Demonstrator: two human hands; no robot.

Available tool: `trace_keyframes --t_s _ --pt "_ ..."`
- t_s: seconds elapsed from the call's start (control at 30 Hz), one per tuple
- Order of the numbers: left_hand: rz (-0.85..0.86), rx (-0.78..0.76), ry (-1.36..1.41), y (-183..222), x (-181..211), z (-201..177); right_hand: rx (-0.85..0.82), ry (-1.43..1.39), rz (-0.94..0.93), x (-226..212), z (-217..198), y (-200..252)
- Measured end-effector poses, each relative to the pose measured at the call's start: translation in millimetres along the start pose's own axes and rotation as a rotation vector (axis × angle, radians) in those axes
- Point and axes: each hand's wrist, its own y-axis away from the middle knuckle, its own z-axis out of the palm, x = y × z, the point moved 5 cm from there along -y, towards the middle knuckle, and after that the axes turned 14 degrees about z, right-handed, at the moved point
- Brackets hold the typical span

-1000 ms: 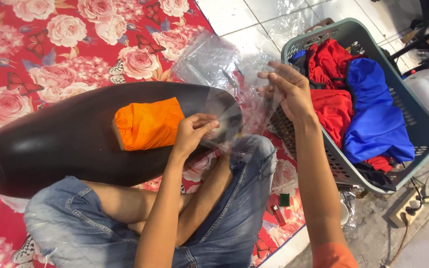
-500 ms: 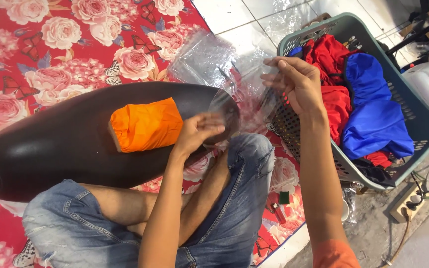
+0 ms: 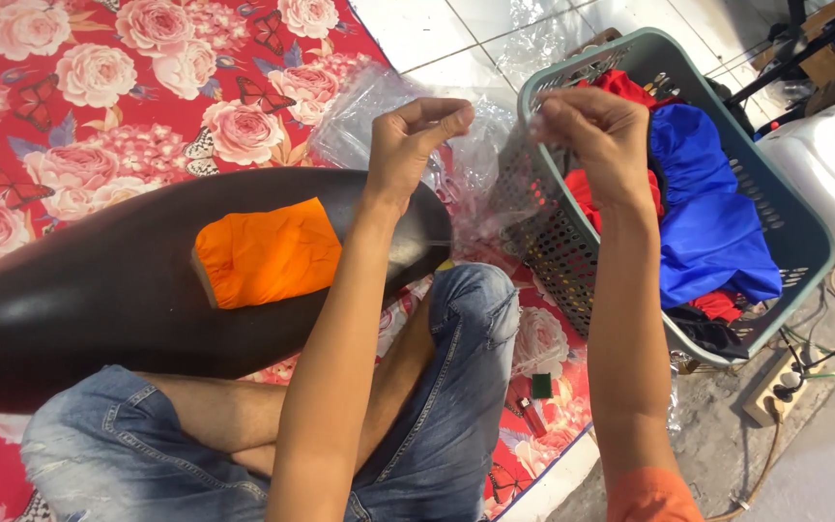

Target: Folding an orange cloth and placing it in a plastic bag, followed by fitting a red elasticated seat cover onto a motorcycle seat.

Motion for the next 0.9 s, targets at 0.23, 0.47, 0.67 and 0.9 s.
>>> trace_keyframes --t_s 0.23,0.47,0.67,0.9 --pt "0.197 -0.041 -0.145 9.1 9.5 13.7 0.059 0.082 -0.022 3.0 -9.0 12.8" --pt "0.236 -0.034 -0.189 9.1 10.6 17.0 0.038 0.265 -0.009 1.1 -18.2 20.9" --pt "0.226 -0.014 -0.249 4.9 5.3 16.4 0.023 0.406 -0.111 -22.0 -12.9 27.2" --pt "0.172 -0.011 -0.171 5.9 2.5 14.5 0.054 0.238 -0.042 -9.0 -27.9 30.0"
